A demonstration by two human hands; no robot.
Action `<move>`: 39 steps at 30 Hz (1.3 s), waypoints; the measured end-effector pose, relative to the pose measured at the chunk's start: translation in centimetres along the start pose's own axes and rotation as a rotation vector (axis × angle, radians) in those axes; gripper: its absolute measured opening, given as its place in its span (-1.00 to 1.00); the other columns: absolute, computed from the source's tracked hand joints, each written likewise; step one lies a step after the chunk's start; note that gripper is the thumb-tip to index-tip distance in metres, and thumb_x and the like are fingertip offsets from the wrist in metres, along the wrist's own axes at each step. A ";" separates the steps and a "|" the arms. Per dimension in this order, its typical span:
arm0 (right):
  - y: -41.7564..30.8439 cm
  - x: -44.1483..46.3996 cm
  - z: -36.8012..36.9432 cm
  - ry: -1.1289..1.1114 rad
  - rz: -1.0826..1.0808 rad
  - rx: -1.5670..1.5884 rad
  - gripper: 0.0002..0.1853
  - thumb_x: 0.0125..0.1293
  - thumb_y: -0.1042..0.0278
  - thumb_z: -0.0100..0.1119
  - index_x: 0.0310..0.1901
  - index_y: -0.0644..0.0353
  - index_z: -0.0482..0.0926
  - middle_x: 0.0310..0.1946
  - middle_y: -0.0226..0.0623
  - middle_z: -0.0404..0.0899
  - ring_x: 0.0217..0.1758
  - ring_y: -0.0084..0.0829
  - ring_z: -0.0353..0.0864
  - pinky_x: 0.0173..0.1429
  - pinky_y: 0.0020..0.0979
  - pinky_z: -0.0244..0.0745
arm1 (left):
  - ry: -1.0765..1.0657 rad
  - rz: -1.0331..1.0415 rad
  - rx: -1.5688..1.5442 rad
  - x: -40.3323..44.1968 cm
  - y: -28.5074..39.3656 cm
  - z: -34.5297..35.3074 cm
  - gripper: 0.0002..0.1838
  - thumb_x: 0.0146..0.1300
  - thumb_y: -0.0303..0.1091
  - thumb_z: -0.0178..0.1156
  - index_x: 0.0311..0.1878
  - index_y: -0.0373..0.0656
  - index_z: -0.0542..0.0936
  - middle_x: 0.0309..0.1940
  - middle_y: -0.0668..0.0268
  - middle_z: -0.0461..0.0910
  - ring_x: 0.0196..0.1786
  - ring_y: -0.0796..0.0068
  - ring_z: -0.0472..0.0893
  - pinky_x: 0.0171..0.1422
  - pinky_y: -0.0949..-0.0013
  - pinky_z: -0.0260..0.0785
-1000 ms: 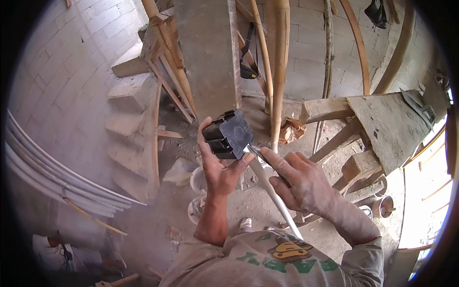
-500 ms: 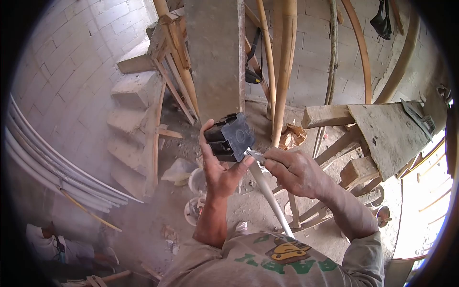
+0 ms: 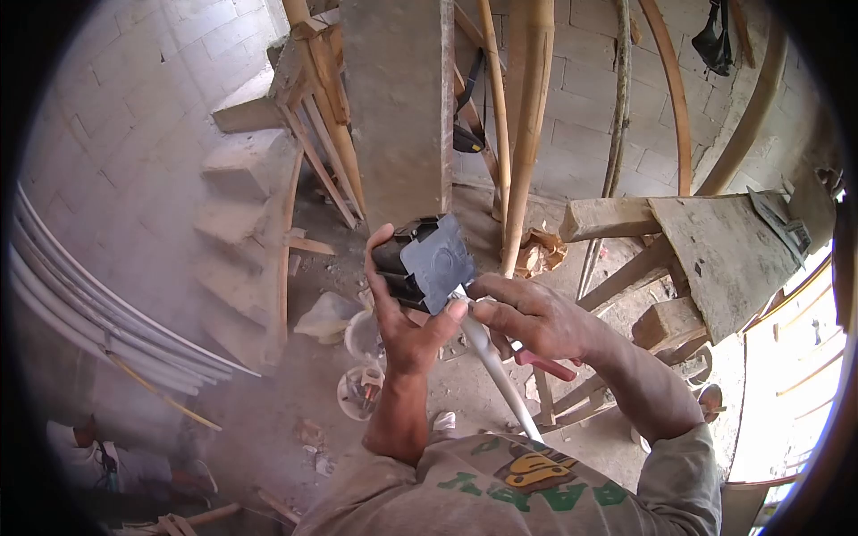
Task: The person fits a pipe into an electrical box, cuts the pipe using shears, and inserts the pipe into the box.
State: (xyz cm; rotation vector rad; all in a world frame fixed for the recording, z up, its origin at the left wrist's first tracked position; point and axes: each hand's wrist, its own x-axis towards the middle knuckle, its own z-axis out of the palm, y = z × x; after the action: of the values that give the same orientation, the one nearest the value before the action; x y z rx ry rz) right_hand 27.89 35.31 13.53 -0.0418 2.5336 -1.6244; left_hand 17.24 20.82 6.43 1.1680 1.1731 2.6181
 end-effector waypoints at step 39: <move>0.1 0.0 -0.3 0.013 -0.253 0.008 -0.69 0.53 0.22 -0.09 -0.15 0.34 0.52 -0.48 -0.30 0.53 -0.50 -0.52 0.60 -0.44 -0.47 0.46 | -0.011 0.026 0.027 -0.1 0.1 0.7 0.10 -0.02 -0.57 0.43 0.51 -0.10 -0.08 0.26 0.06 0.32 0.26 0.22 0.46 0.33 0.19 0.41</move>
State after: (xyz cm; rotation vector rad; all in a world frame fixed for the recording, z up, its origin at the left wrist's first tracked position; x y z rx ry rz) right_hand 27.85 35.65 13.53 -0.3659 2.6196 -1.7242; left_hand 17.79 21.18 6.78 1.2092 1.2035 2.6189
